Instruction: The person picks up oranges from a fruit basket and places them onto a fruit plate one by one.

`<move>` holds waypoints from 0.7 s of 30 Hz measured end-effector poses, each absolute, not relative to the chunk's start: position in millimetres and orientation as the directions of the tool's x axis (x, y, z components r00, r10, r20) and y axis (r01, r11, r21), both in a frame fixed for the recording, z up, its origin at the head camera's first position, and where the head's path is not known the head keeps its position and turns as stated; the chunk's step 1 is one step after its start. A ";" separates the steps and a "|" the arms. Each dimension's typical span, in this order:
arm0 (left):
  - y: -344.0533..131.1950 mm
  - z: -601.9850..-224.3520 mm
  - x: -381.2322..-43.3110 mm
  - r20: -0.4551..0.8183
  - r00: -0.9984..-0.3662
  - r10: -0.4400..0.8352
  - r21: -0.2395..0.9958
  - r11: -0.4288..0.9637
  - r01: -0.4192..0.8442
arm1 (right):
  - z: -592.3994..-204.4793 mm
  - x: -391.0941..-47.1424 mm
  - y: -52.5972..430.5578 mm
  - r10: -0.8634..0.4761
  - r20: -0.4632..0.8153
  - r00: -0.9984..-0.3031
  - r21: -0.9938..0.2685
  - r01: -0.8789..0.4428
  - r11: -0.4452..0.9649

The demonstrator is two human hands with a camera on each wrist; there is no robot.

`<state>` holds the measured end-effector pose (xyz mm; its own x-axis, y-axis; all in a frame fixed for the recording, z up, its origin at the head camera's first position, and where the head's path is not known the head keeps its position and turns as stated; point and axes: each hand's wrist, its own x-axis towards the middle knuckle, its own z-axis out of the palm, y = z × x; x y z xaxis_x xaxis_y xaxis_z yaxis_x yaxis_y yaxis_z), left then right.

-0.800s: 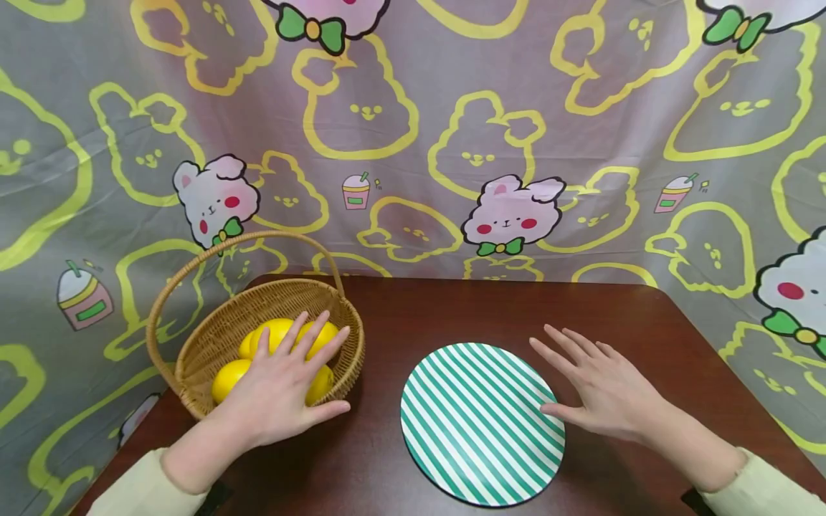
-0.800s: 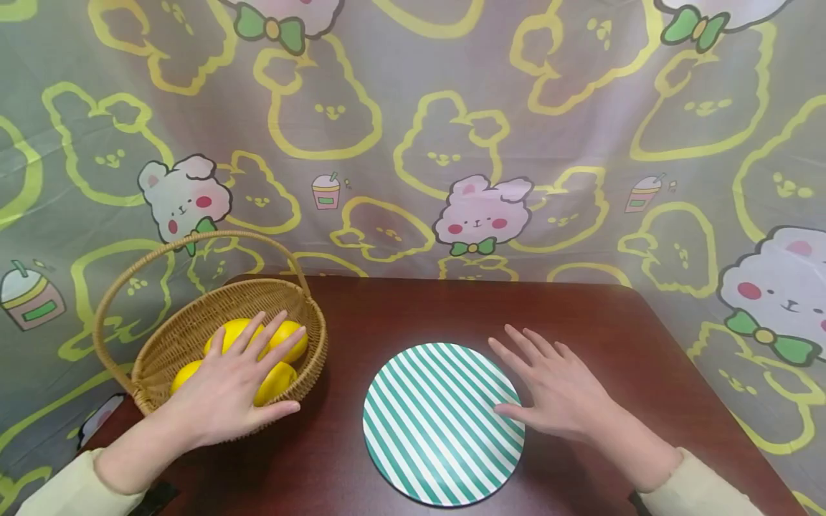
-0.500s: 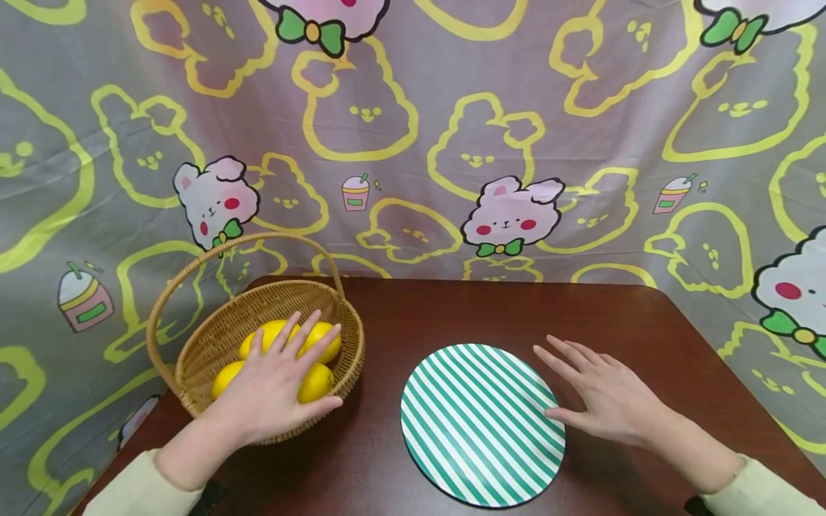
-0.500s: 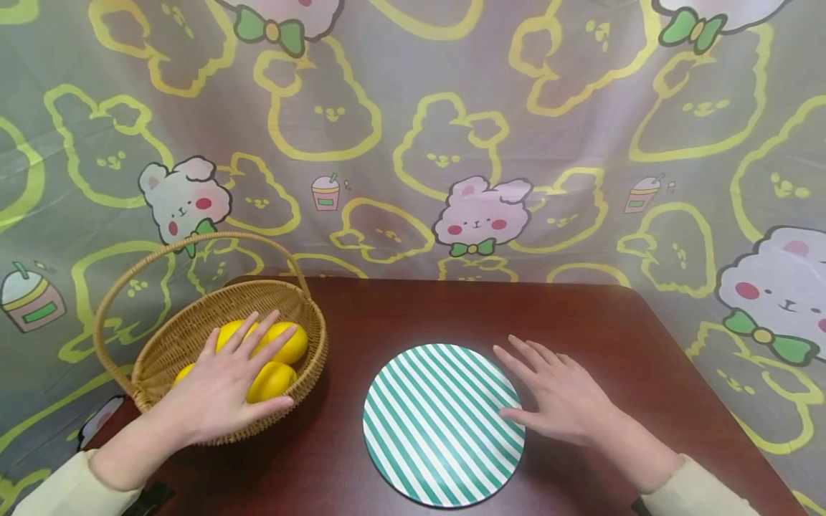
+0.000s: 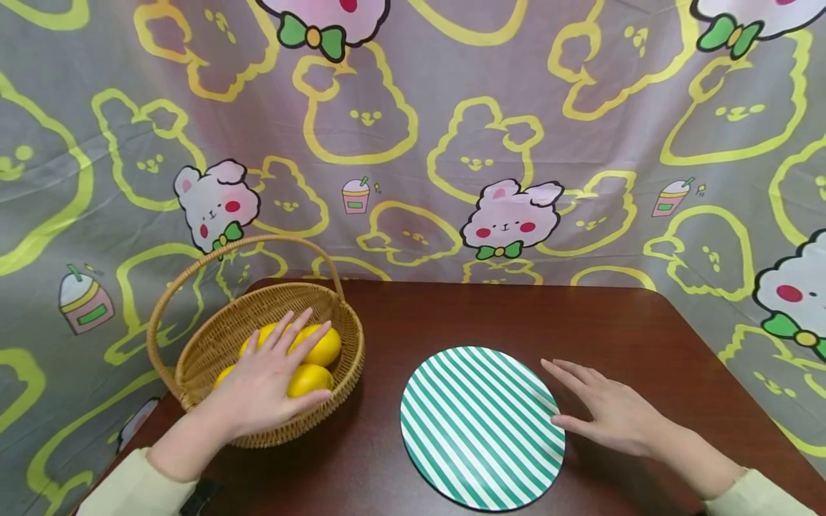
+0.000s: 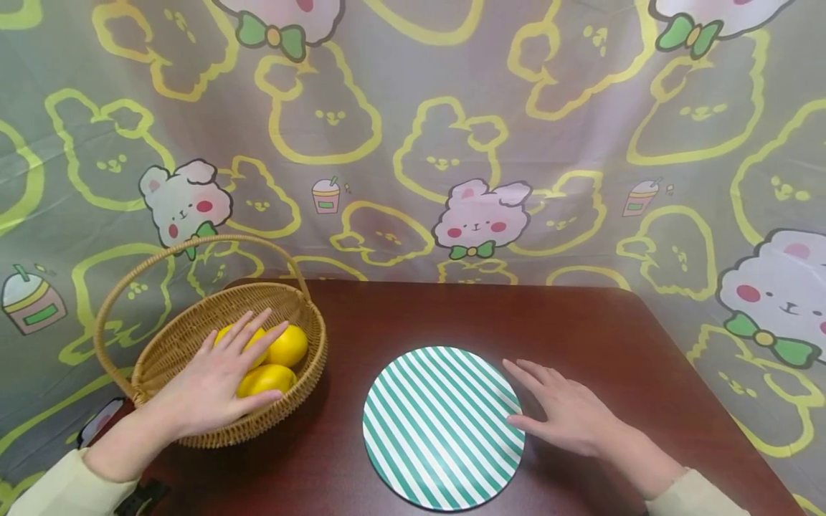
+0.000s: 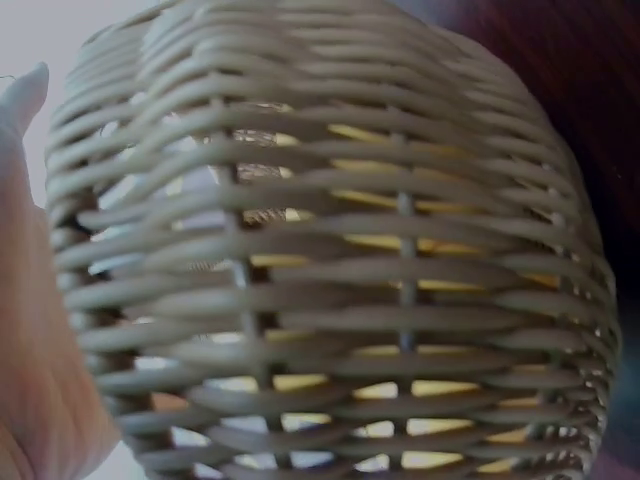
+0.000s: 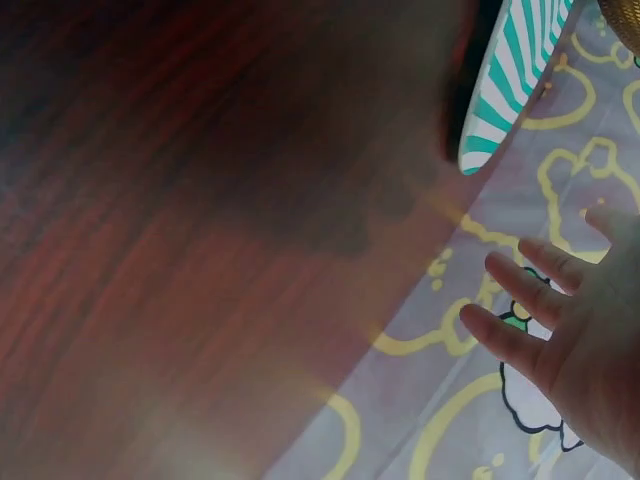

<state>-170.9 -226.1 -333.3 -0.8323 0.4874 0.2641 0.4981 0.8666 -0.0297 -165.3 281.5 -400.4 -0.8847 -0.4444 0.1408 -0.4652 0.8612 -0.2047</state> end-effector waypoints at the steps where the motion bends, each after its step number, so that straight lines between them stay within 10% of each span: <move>1: -226.7 -333.0 -171.2 0.263 -0.834 0.485 -0.024 0.868 0.497 | -401.2 -164.9 282.2 -0.433 0.123 -0.893 -0.224 -0.450 0.865; 21: -242.6 -333.9 -175.6 0.261 -0.829 0.494 0.197 0.813 0.547 | -415.9 -174.8 299.1 -0.504 -0.058 -0.862 -0.540 -0.397 0.742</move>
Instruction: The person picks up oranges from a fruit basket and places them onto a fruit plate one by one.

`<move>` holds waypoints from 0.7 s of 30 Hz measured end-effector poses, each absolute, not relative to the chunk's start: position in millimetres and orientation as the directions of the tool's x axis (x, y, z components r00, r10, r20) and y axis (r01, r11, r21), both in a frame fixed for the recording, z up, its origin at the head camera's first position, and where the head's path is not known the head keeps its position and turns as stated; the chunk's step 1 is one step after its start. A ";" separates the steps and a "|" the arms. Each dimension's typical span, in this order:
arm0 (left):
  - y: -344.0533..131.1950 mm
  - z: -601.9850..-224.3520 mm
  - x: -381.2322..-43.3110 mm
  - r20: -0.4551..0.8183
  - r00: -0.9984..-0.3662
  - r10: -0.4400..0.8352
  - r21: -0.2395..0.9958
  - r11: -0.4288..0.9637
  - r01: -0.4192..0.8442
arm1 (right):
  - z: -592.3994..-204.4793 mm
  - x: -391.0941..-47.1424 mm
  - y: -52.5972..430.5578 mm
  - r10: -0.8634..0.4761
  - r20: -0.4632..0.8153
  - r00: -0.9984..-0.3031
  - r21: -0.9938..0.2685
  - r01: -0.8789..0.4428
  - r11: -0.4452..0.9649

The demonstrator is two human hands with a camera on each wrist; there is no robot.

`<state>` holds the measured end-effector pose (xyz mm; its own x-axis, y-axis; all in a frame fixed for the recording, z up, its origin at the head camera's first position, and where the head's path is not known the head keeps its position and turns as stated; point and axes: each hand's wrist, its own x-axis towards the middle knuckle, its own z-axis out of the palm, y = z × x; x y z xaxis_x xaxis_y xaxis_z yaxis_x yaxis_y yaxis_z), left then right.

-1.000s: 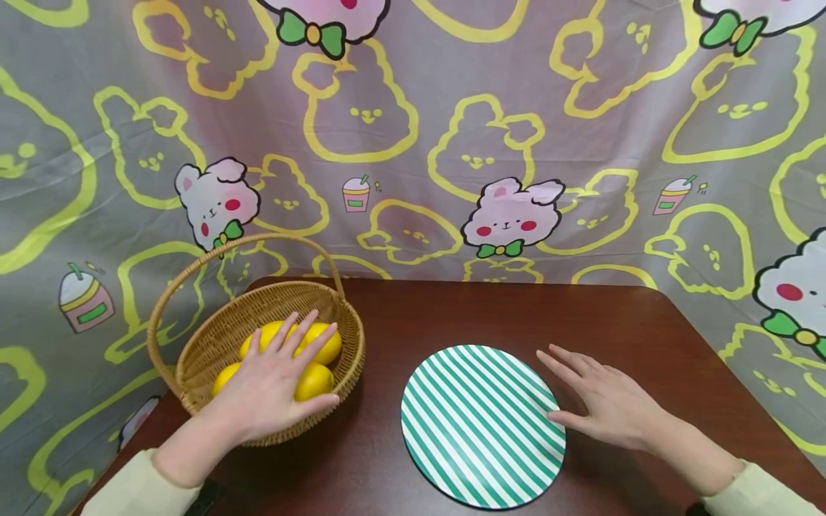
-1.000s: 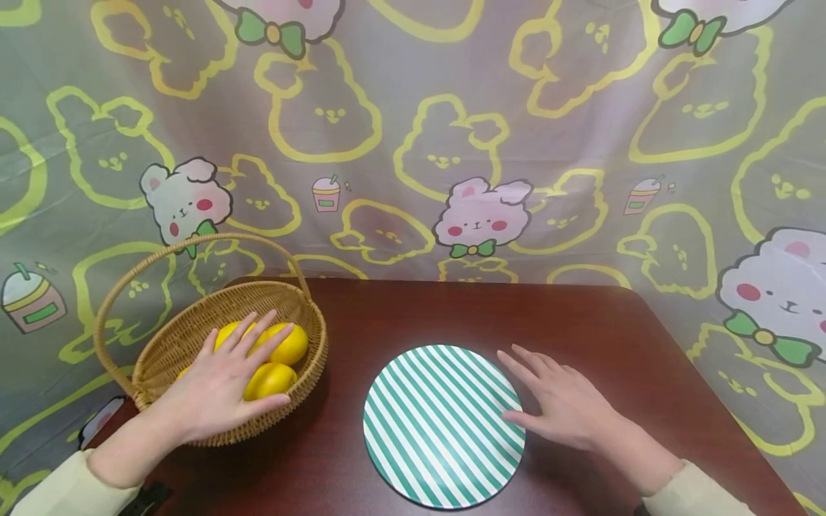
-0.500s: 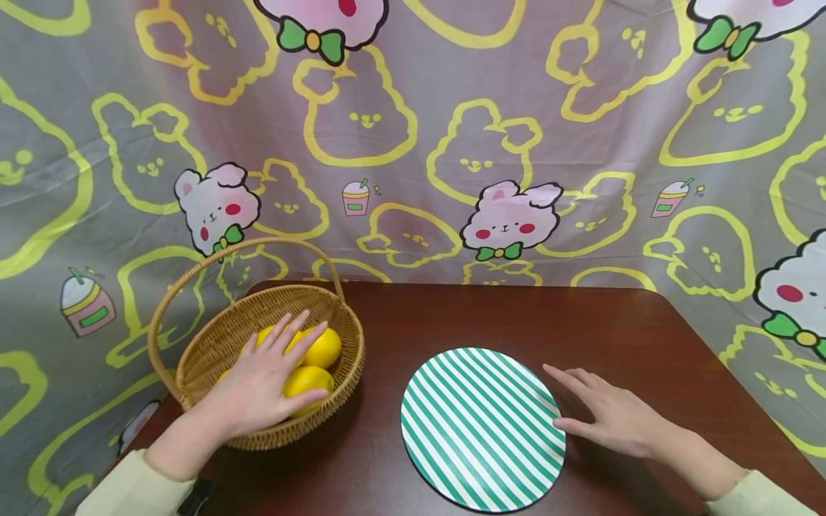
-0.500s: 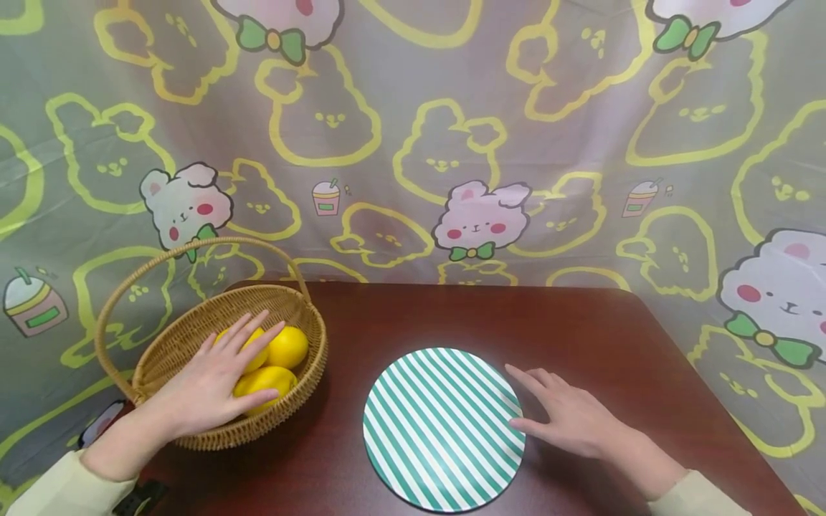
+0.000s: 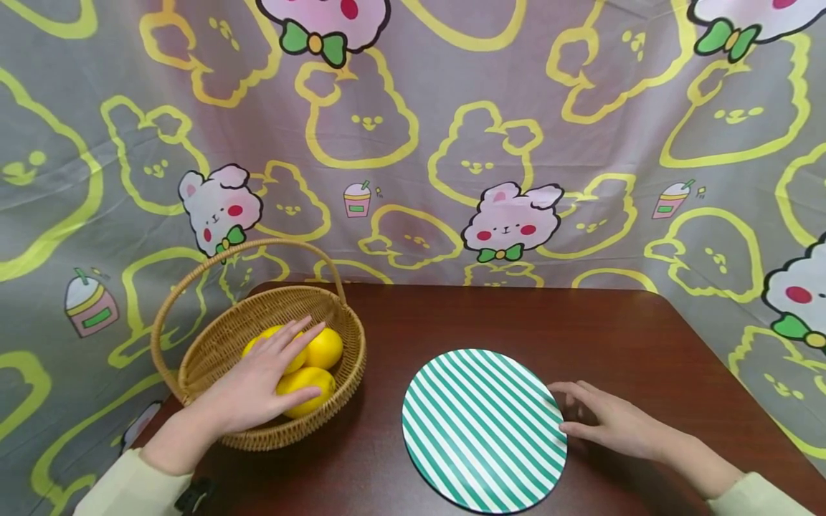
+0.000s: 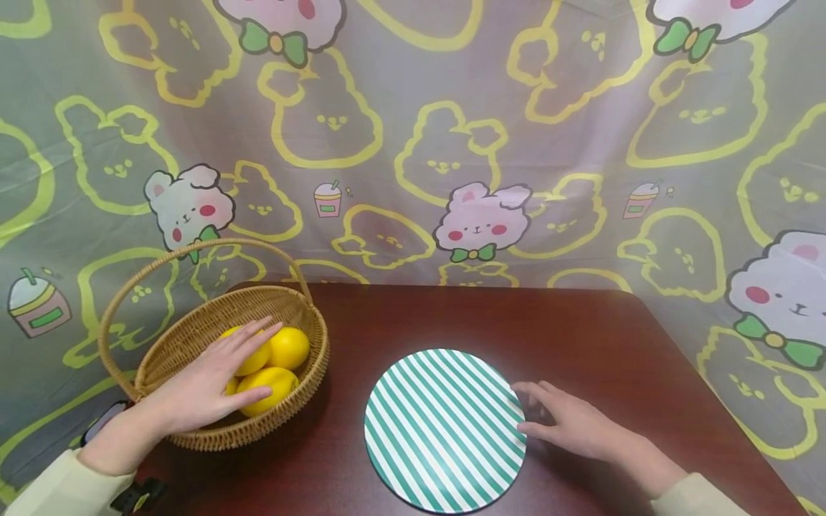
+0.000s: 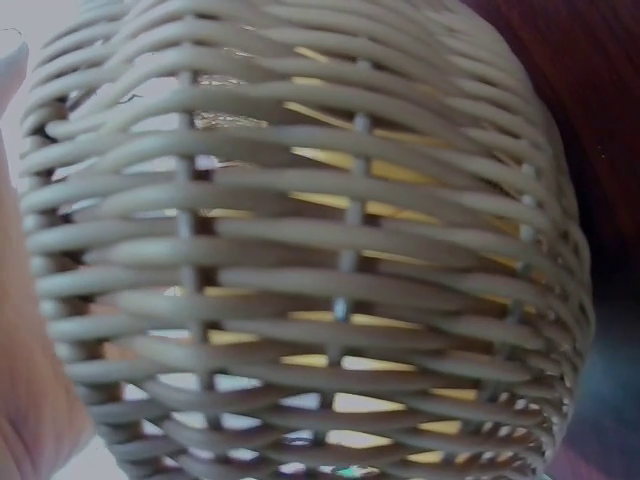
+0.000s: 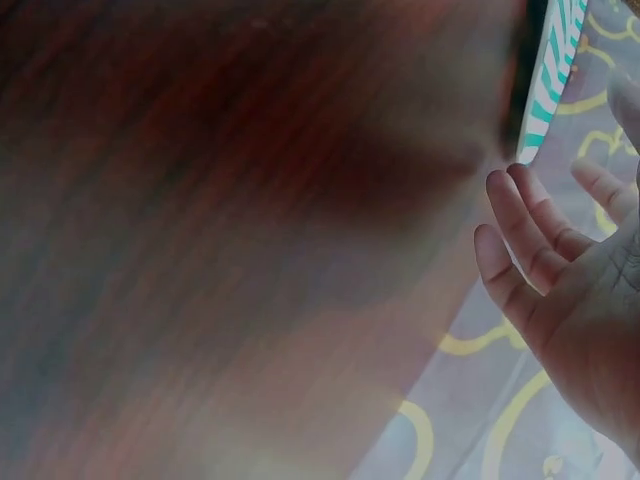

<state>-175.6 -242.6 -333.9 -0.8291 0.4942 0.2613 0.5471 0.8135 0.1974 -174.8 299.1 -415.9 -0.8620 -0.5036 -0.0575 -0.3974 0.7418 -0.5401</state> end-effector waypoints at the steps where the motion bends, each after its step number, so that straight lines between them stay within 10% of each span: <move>1: -243.3 -334.3 -176.0 0.268 -0.826 0.495 0.197 0.811 0.550 | -417.1 -175.1 300.1 -0.511 -0.054 -0.858 -0.552 -0.401 0.731; 21: -255.2 -332.8 -178.5 0.313 -0.801 0.511 0.225 0.779 0.585 | -435.9 -189.4 303.7 -0.626 0.069 -0.777 -0.689 -0.491 0.533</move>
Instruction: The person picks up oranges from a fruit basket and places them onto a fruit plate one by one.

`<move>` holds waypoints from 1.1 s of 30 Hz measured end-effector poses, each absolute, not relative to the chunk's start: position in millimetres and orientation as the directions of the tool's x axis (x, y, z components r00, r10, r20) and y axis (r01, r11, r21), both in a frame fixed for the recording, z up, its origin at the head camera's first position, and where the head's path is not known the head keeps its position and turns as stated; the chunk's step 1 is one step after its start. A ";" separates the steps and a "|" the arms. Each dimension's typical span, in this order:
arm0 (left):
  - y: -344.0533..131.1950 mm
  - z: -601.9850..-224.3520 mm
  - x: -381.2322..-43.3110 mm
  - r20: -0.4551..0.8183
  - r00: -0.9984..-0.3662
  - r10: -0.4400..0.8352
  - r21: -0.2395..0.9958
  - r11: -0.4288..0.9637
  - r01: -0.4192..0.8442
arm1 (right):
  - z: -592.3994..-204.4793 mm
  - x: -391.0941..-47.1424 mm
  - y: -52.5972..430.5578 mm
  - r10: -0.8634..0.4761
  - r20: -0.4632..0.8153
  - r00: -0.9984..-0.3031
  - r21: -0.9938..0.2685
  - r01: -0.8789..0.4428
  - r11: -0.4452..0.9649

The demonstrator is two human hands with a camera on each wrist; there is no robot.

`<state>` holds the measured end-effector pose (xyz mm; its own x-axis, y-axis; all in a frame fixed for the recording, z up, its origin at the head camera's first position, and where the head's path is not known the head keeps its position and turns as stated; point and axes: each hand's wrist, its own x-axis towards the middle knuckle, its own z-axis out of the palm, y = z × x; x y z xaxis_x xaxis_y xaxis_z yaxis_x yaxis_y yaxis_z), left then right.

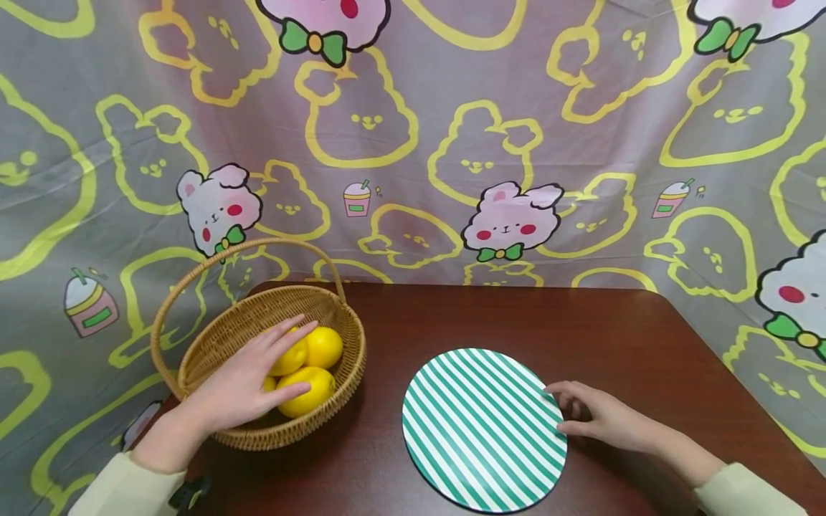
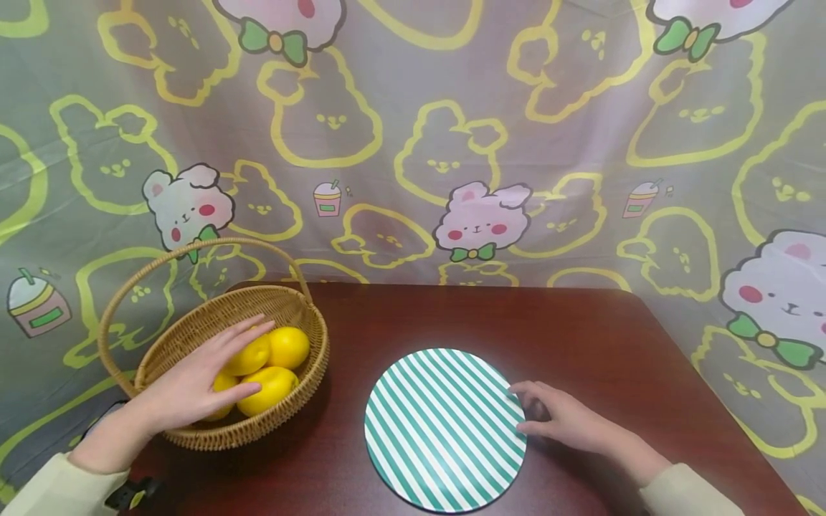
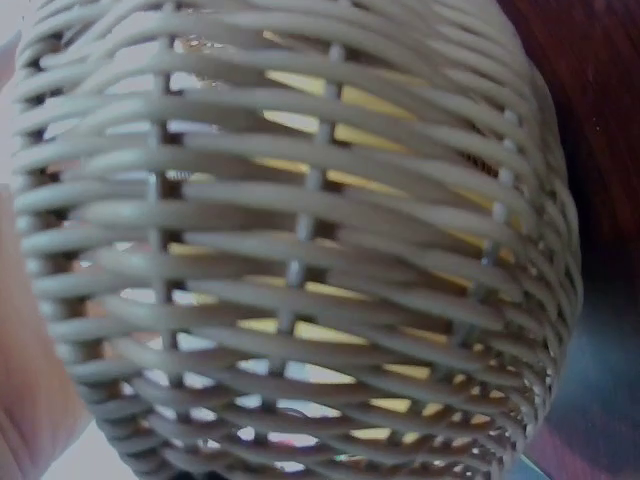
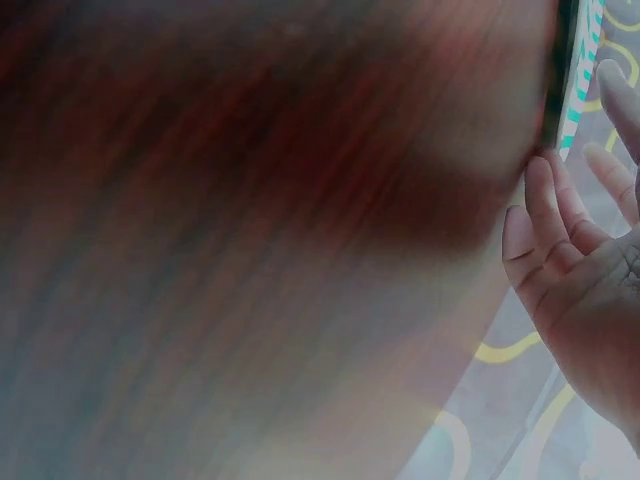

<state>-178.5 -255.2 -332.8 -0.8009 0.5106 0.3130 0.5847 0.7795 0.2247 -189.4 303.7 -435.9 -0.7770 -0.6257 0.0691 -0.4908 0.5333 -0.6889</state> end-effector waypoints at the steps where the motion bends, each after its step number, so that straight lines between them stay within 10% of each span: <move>1: -256.1 -332.7 -179.0 0.313 -0.802 0.509 0.230 0.779 0.584 | -436.5 -190.0 303.7 -0.633 0.079 -0.770 -0.692 -0.499 0.522; 33: -284.5 -333.3 -200.3 0.270 -0.883 0.385 0.534 0.703 0.470 | -439.1 -199.6 305.7 -0.685 0.077 -0.725 -0.751 -0.494 0.438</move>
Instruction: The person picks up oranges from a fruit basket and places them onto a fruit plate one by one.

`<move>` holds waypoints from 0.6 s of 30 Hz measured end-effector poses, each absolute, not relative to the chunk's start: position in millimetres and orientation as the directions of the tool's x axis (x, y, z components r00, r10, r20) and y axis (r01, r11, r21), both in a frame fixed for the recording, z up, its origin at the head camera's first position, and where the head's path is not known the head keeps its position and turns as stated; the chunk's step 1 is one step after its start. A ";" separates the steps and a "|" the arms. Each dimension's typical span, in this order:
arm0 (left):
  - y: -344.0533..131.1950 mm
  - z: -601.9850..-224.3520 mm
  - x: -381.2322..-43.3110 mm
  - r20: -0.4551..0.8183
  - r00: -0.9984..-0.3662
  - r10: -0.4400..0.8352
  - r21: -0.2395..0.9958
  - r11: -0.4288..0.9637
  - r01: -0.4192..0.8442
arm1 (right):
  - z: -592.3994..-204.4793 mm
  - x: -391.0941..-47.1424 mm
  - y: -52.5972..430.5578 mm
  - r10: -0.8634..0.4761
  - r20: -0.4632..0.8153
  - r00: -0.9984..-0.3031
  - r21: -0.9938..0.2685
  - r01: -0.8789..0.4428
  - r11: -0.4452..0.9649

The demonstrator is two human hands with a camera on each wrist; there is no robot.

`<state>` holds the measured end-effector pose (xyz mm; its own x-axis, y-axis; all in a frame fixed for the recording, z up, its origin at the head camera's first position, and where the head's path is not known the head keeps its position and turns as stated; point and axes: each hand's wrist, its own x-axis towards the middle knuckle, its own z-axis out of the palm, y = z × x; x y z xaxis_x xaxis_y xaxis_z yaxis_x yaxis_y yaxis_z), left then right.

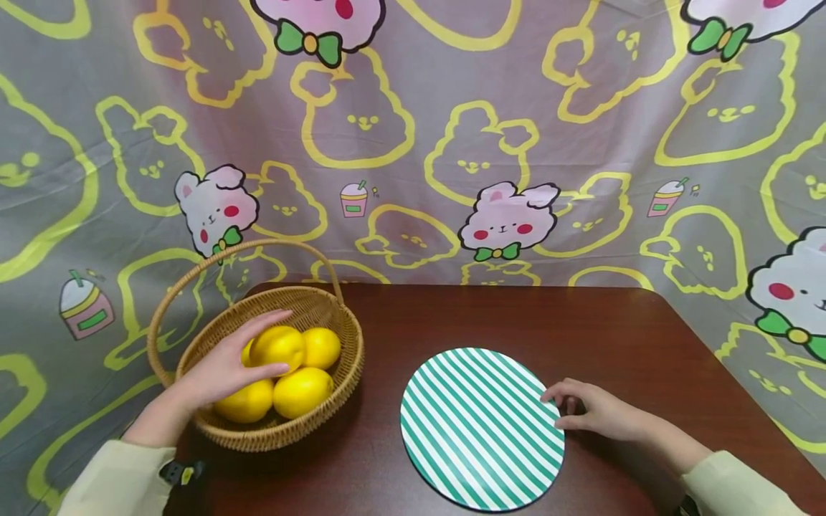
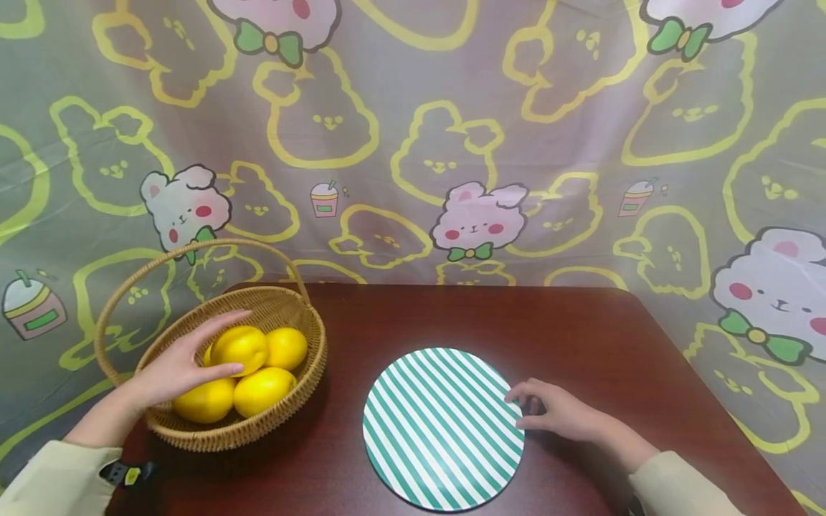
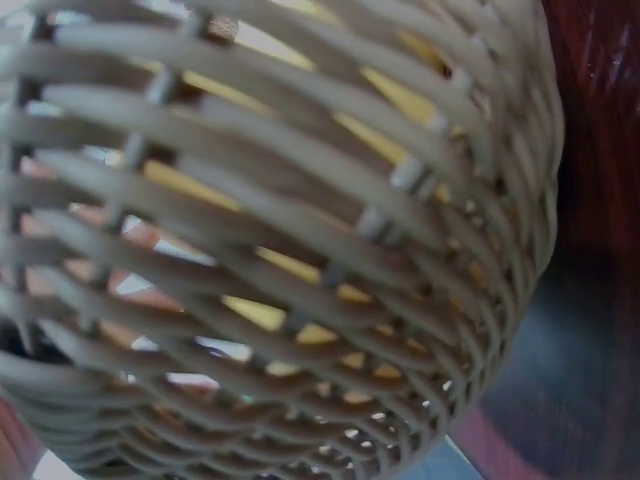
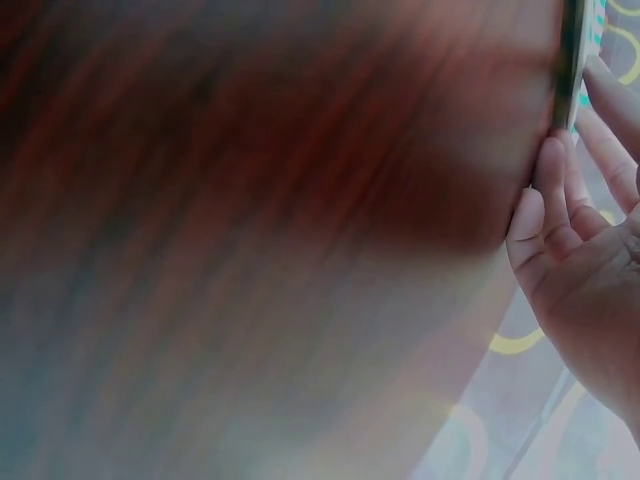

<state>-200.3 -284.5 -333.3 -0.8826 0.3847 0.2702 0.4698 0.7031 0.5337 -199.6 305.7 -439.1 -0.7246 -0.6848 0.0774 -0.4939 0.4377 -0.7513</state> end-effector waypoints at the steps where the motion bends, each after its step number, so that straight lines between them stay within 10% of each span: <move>1: -285.2 -333.6 -201.0 0.266 -0.885 0.383 0.541 0.700 0.466 | -439.1 -199.7 305.8 -0.688 0.082 -0.721 -0.754 -0.497 0.431; 18: -292.1 -337.9 -206.2 0.193 -0.920 0.341 0.586 0.712 0.387 | -445.9 -202.4 307.3 -0.675 0.117 -0.729 -0.796 -0.475 0.375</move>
<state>-206.2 -292.1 -337.9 -0.9200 0.3411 0.1929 0.3869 0.7122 0.5858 -202.4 307.3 -445.9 -0.7288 -0.6746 0.1172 -0.4753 0.3752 -0.7958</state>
